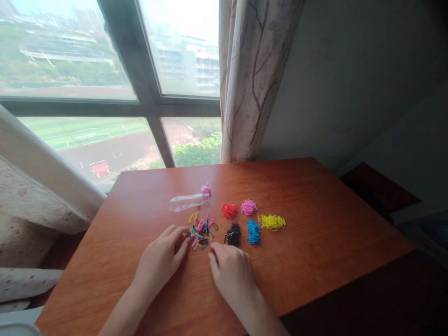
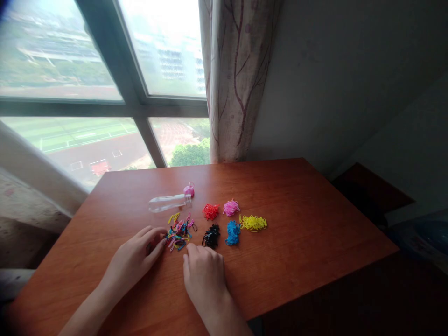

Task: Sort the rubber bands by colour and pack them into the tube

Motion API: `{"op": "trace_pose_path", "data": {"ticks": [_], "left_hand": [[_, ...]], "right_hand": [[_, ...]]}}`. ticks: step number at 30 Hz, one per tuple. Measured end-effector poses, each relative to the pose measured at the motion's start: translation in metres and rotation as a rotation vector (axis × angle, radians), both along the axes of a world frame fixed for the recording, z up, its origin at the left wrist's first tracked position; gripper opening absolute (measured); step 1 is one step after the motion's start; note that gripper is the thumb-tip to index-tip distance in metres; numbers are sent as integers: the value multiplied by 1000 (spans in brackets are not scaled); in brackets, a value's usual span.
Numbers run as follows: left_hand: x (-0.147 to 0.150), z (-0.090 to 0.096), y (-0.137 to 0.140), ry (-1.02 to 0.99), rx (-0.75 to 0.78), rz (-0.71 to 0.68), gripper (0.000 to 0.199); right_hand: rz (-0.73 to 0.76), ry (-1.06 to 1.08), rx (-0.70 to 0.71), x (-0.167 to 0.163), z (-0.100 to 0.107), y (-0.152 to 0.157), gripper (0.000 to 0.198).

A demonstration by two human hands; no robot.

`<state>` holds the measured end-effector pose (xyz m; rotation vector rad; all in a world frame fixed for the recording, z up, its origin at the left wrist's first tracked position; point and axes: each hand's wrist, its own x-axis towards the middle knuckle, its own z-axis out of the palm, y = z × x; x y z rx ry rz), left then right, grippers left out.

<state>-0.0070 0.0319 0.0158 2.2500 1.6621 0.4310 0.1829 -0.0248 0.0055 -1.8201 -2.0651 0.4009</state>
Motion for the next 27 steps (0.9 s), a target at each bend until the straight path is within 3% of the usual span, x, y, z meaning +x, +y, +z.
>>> {"op": "trace_pose_path", "data": {"ticks": [14, 27], "left_hand": [[1, 2, -6, -39, -71, -31, 22], [-4, 3, -5, -66, -87, -48, 23]], "right_hand": [[-48, -61, -52, -14, 4, 13, 9], [-112, -91, 28, -7, 3, 7, 14]]}}
